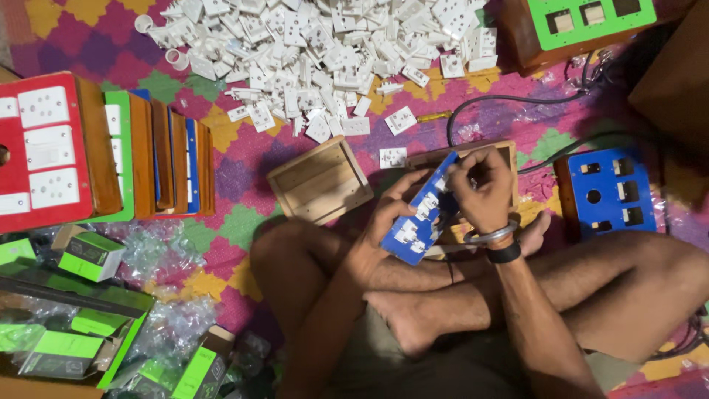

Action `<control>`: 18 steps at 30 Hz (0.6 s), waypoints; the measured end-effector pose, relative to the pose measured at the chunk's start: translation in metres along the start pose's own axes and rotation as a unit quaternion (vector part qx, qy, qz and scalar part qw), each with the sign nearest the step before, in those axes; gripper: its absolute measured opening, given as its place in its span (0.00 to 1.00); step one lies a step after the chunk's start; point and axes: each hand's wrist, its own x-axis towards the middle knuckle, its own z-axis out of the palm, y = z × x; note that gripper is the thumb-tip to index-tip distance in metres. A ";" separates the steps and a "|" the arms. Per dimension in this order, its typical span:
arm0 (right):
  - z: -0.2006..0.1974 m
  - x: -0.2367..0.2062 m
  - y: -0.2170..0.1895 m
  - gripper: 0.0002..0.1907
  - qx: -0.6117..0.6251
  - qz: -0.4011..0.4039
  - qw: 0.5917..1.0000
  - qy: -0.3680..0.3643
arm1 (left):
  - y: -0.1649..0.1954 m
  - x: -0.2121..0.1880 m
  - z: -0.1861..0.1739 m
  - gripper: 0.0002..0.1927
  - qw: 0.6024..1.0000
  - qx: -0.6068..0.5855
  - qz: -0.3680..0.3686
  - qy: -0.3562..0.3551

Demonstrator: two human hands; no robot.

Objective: The person sits on the floor and assembles white plastic electrical socket components into a blue plastic jig. They pick up small metal screws from a wooden box and insert them into the socket parts held within the jig, securing them in place. The person repeats this process for multiple socket units.

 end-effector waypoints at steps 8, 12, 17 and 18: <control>-0.006 0.007 0.013 0.07 0.069 0.027 0.997 0.020 | -0.005 -0.005 0.001 0.40 0.997 -0.070 -0.019 -0.004; -0.035 0.010 0.021 0.07 0.074 -0.012 0.997 0.018 | 0.029 -0.017 0.002 0.38 0.993 0.068 0.090 0.016; -0.066 0.012 0.045 0.06 0.208 0.052 0.975 0.051 | 0.122 -0.033 -0.012 0.37 0.742 0.602 0.292 0.043; -0.068 0.012 0.051 0.06 0.204 0.049 0.976 0.052 | 0.136 -0.035 -0.014 0.36 0.634 0.715 0.291 0.044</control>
